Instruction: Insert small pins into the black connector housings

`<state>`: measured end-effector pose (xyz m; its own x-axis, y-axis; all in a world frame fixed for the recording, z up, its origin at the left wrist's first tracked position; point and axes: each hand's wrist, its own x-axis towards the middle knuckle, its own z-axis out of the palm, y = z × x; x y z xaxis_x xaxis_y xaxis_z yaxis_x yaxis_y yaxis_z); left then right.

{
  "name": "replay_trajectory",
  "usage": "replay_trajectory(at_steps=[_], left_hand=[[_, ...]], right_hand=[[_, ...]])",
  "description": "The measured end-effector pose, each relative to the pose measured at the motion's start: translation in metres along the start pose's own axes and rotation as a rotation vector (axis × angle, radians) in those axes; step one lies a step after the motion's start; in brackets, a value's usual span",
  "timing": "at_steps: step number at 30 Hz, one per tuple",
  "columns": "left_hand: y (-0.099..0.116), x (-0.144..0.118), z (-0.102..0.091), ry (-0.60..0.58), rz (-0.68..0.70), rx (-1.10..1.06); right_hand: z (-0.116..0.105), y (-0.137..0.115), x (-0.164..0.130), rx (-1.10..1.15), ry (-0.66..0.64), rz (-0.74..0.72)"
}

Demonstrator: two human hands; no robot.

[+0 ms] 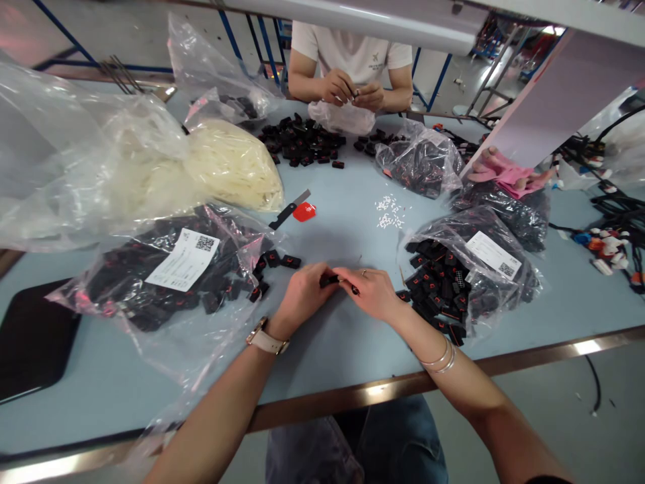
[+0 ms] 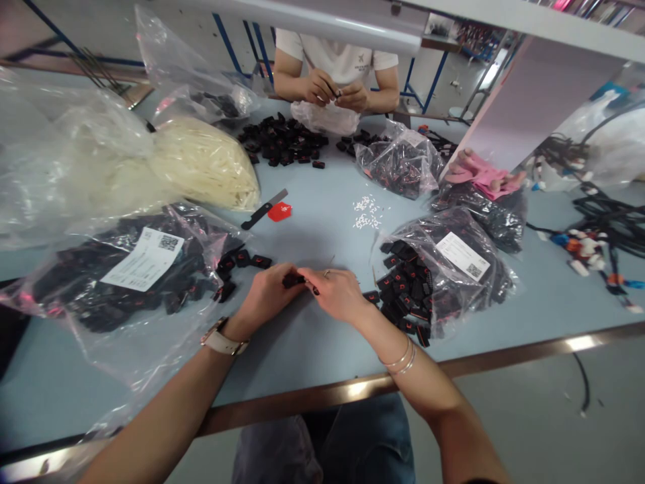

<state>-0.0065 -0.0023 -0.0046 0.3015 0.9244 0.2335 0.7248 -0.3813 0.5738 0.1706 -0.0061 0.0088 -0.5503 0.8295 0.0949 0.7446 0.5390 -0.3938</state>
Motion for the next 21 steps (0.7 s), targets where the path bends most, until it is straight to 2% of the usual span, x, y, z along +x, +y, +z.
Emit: replay_trajectory(at_steps=[5, 8, 15, 21], left_hand=[[-0.001, 0.001, 0.001, -0.033, -0.024, 0.038], [-0.001, 0.001, 0.002, -0.051, -0.045, 0.073], [-0.001, 0.001, 0.003, -0.047, -0.05, 0.024], [-0.004, 0.0, 0.005, -0.047, -0.019, 0.03]], right_hand=[[-0.002, -0.004, 0.003, -0.021, -0.027, 0.013], [-0.003, -0.004, 0.006, 0.041, -0.013, 0.008], [-0.011, 0.004, 0.007, 0.197, 0.157, 0.029], [-0.013, 0.01, 0.007, 0.298, 0.213, 0.095]])
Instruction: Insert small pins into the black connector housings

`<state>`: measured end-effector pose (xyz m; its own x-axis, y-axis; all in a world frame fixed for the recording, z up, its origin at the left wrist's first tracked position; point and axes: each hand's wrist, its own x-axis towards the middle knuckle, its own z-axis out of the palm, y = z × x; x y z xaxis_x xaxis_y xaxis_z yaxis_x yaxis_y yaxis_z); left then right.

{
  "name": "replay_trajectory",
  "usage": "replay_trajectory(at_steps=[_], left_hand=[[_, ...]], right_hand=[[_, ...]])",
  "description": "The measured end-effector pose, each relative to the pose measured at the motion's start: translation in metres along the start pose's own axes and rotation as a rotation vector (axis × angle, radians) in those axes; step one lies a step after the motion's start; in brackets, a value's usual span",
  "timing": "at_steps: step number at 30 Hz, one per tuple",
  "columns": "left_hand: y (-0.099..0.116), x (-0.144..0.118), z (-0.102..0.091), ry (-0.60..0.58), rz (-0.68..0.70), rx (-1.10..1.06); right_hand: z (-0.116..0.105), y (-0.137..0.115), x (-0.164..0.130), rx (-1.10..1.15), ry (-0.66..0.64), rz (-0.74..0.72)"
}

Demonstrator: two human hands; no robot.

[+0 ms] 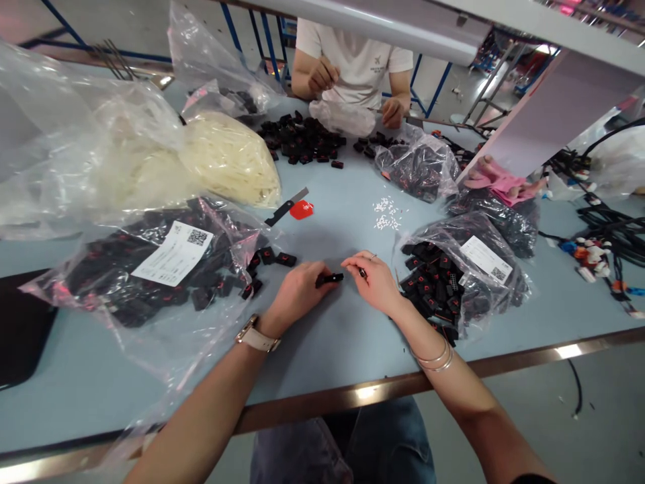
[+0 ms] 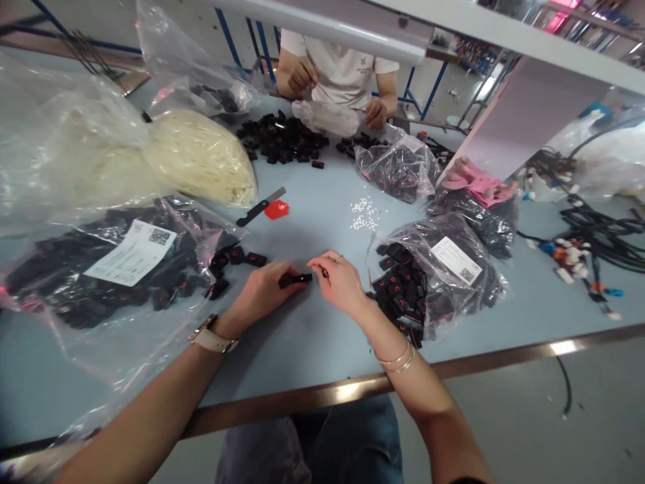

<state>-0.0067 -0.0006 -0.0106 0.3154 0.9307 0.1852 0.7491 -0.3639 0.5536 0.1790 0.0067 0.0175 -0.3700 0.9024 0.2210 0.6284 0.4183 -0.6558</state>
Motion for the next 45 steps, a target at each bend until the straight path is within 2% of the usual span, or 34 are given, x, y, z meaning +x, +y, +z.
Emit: replay_trajectory(at_steps=[6, 15, 18, 28, 32, 38, 42, 45], left_hand=[[-0.003, 0.001, 0.0, 0.008, 0.041, -0.01], [-0.001, 0.001, -0.001, -0.013, 0.034, -0.017], [-0.003, 0.001, 0.0, -0.002, 0.041, -0.006], [-0.003, 0.001, 0.0, -0.006, 0.056, 0.023], [-0.002, 0.001, 0.0, -0.018, 0.03, 0.033], [0.001, 0.002, -0.003, -0.049, 0.016, 0.027], [0.0, 0.003, -0.003, -0.05, 0.008, 0.012], [-0.002, 0.003, -0.002, -0.039, -0.005, -0.006]], right_hand=[[0.004, 0.0, 0.002, 0.133, 0.062, 0.113], [0.008, -0.003, 0.0, 0.125, -0.049, 0.04], [0.01, -0.005, 0.0, 0.11, -0.077, 0.071], [0.011, -0.009, -0.001, 0.028, -0.069, 0.073], [0.012, -0.006, -0.001, -0.062, -0.112, 0.022], [0.014, -0.009, -0.004, -0.333, -0.15, -0.143], [0.018, -0.012, -0.007, -0.419, -0.163, -0.145], [0.02, -0.008, -0.007, -0.404, -0.126, -0.127]])
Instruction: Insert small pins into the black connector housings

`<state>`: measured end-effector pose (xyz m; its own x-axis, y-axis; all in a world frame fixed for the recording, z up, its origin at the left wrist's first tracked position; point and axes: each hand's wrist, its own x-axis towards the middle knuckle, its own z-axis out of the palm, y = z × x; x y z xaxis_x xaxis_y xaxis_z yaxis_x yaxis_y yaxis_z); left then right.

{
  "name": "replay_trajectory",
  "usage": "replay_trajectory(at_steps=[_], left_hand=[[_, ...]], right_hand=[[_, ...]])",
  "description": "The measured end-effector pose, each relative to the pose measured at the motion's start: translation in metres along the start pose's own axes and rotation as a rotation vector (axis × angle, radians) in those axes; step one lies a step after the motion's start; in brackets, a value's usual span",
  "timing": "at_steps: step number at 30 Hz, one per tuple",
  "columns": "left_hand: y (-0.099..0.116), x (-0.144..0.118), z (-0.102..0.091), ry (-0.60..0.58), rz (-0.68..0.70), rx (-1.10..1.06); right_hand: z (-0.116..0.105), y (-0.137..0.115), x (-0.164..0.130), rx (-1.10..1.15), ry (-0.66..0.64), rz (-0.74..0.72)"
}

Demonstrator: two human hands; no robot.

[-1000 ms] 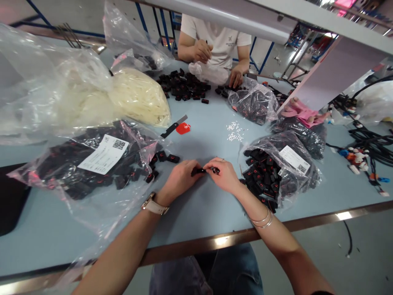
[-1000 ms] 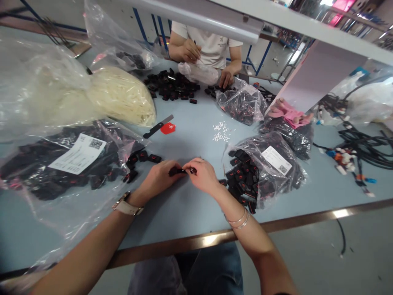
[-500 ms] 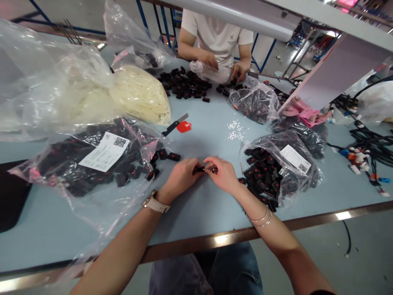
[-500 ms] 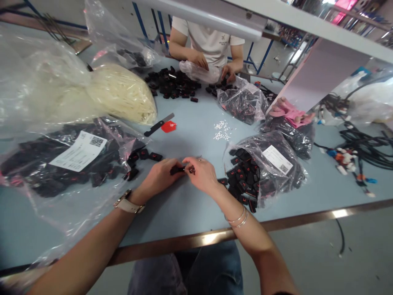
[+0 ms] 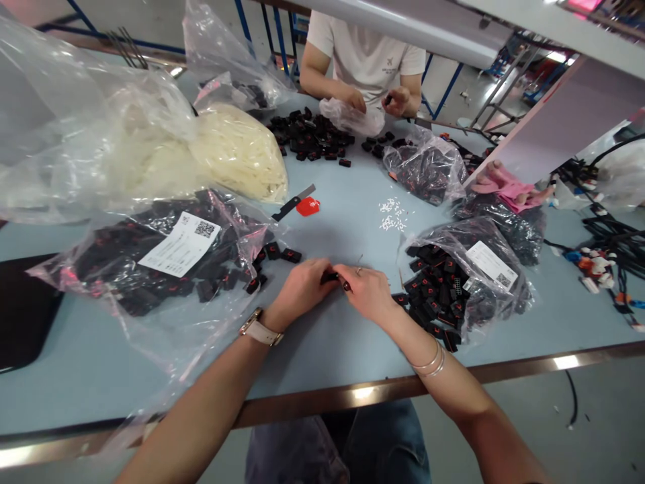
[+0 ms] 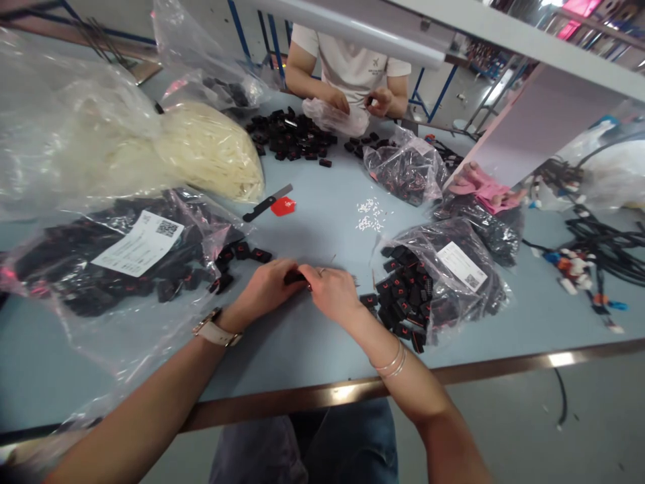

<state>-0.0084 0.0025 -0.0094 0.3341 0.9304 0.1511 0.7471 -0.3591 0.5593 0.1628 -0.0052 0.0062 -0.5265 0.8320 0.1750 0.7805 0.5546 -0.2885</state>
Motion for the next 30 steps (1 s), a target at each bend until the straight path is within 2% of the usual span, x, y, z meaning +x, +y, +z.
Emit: replay_trajectory(at_steps=[7, 13, 18, 22, 25, 30], left_hand=[[0.0, -0.001, 0.001, 0.004, -0.002, -0.036], [0.001, -0.001, 0.0, 0.01, 0.002, -0.031], [0.003, 0.001, -0.002, -0.011, -0.001, 0.022], [0.001, 0.001, -0.001, -0.011, -0.009, -0.001], [0.001, 0.0, 0.0, -0.011, 0.004, -0.034], [0.001, 0.0, -0.001, -0.005, 0.006, -0.042]], right_hand=[[0.008, 0.009, -0.001, 0.176, 0.118, 0.077], [0.01, 0.006, -0.002, 0.106, 0.098, 0.013], [0.005, 0.003, 0.0, 0.007, 0.015, -0.032], [0.001, 0.006, 0.003, 0.119, 0.0, -0.005], [-0.008, 0.006, 0.001, 0.302, 0.129, 0.02], [-0.024, 0.002, -0.004, 0.536, 0.507, 0.047]])
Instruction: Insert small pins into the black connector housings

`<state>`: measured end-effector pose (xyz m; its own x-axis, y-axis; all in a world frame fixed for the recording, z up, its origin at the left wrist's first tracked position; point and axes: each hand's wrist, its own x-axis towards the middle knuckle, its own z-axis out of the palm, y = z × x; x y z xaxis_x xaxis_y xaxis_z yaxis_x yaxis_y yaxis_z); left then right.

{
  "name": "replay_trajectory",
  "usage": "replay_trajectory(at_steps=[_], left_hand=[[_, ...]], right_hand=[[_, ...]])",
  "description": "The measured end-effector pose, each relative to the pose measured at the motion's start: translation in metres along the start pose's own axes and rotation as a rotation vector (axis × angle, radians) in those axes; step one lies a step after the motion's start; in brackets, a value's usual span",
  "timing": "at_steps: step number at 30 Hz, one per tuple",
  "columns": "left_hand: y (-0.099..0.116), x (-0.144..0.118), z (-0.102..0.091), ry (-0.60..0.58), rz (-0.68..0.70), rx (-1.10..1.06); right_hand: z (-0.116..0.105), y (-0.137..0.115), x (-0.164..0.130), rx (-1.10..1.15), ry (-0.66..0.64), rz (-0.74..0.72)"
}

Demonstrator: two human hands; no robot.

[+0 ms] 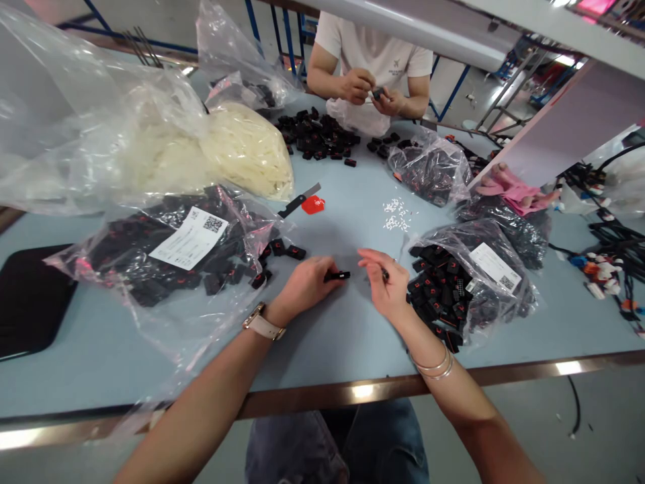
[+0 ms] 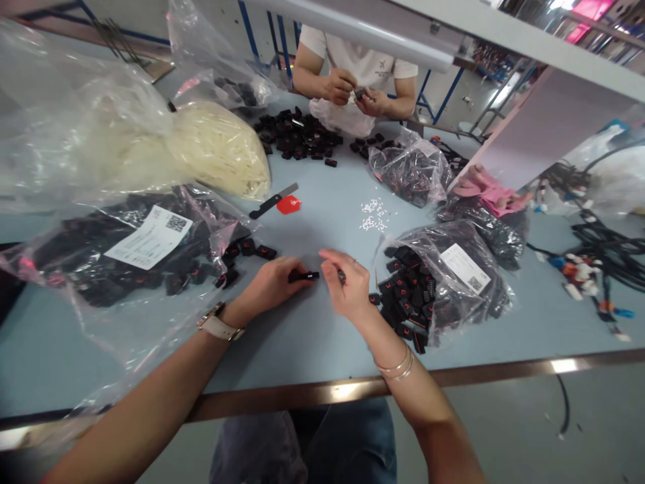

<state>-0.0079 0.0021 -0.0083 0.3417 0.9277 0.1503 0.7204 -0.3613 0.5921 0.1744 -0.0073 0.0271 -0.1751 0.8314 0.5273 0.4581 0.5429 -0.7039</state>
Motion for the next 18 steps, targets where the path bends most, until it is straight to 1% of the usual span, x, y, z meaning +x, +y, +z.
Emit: replay_trajectory(at_steps=[2, 5, 8, 10, 15, 18], left_hand=[[0.0, 0.0, -0.001, 0.007, 0.005, 0.003], [0.001, 0.0, -0.002, 0.015, 0.007, 0.009], [0.001, 0.0, -0.002, 0.019, 0.016, 0.003], [0.001, 0.0, -0.002, 0.015, 0.015, -0.006], [0.002, 0.0, -0.002, -0.004, -0.014, -0.018], [0.003, -0.001, -0.002, -0.004, -0.019, -0.019]], right_hand=[[-0.001, 0.0, 0.0, -0.028, 0.07, -0.008], [0.002, 0.003, -0.001, -0.101, 0.082, 0.065], [0.005, 0.005, -0.002, -0.095, 0.073, 0.122], [0.007, 0.005, -0.002, -0.094, 0.066, 0.114], [0.01, 0.003, -0.002, -0.133, 0.067, 0.033], [0.011, 0.003, -0.003, -0.159, 0.057, 0.037]])
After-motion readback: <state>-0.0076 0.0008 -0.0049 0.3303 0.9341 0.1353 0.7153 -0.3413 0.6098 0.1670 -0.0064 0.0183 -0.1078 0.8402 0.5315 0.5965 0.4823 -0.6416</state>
